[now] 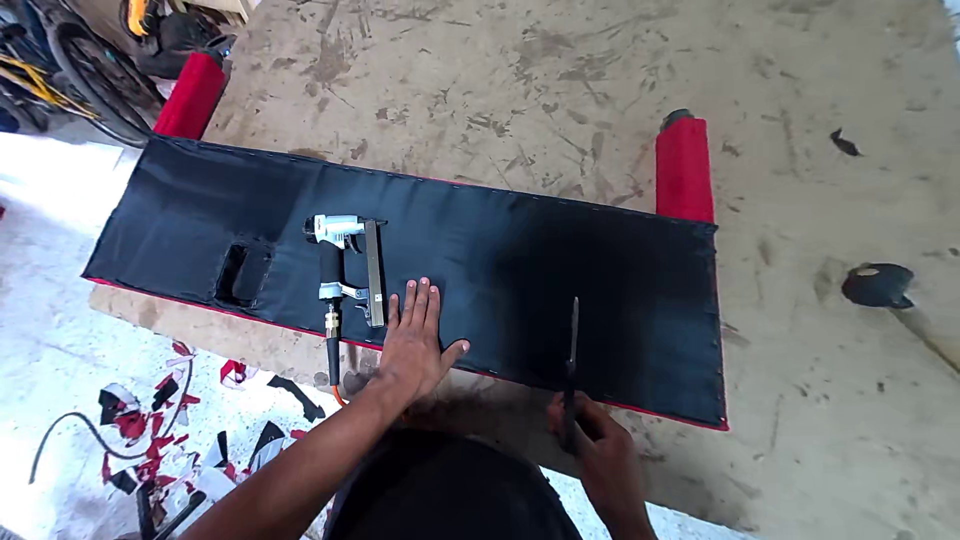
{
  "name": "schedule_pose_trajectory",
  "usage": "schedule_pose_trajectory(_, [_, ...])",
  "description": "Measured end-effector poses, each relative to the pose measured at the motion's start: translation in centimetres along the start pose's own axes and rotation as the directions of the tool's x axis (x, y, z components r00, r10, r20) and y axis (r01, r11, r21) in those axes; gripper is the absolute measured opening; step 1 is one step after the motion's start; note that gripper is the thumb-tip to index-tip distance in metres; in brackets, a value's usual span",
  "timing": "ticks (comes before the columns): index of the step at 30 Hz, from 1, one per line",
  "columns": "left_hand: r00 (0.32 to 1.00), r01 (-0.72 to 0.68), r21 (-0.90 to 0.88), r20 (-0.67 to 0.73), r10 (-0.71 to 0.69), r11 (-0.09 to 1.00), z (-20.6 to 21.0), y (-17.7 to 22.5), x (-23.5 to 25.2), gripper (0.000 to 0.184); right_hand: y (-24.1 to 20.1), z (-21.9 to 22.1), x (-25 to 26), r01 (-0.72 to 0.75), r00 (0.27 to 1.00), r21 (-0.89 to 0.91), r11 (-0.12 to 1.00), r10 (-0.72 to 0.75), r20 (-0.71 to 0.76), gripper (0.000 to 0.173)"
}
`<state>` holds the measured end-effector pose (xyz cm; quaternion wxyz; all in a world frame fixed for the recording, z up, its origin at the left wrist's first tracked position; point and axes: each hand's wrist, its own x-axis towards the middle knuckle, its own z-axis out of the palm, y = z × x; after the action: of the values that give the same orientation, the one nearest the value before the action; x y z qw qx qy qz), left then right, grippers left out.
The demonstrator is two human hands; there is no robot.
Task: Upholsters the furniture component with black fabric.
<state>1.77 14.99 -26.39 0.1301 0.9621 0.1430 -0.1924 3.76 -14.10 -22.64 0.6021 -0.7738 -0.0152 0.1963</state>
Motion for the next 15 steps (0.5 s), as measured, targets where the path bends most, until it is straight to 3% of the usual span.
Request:
schedule_pose_trajectory(3, [0.979, -0.194, -0.024, -0.069, 0.192, 0.981, 0.9, 4.5, -0.4, 0.089, 0.9, -1.7, 0.6, 0.01, 0.999, 0.046, 0.999, -0.008, -0.033, 0.025])
schedule_pose_trajectory(6, [0.952, -0.305, -0.006, 0.035, 0.305, 0.952, 1.4, 10.2, 0.3, 0.093, 1.2, -4.0, 1.7, 0.017, 0.998, 0.033, 0.999, -0.014, -0.068, 0.029])
schedule_pose_trajectory(10, [0.955, -0.297, 0.009, 0.026, 0.297, 0.955, 1.8, 13.4, 1.6, 0.096, 1.1, -7.2, 3.6, 0.01, 0.995, -0.037, 0.999, -0.014, -0.098, 0.032])
schedule_pose_trajectory(15, [0.975, -0.214, 0.011, -0.051, 0.214, 0.977, 3.1, 11.9, -0.2, 0.099, 0.9, -9.8, 4.3, -0.014, 0.998, -0.032, 0.999, 0.012, -0.054, 0.033])
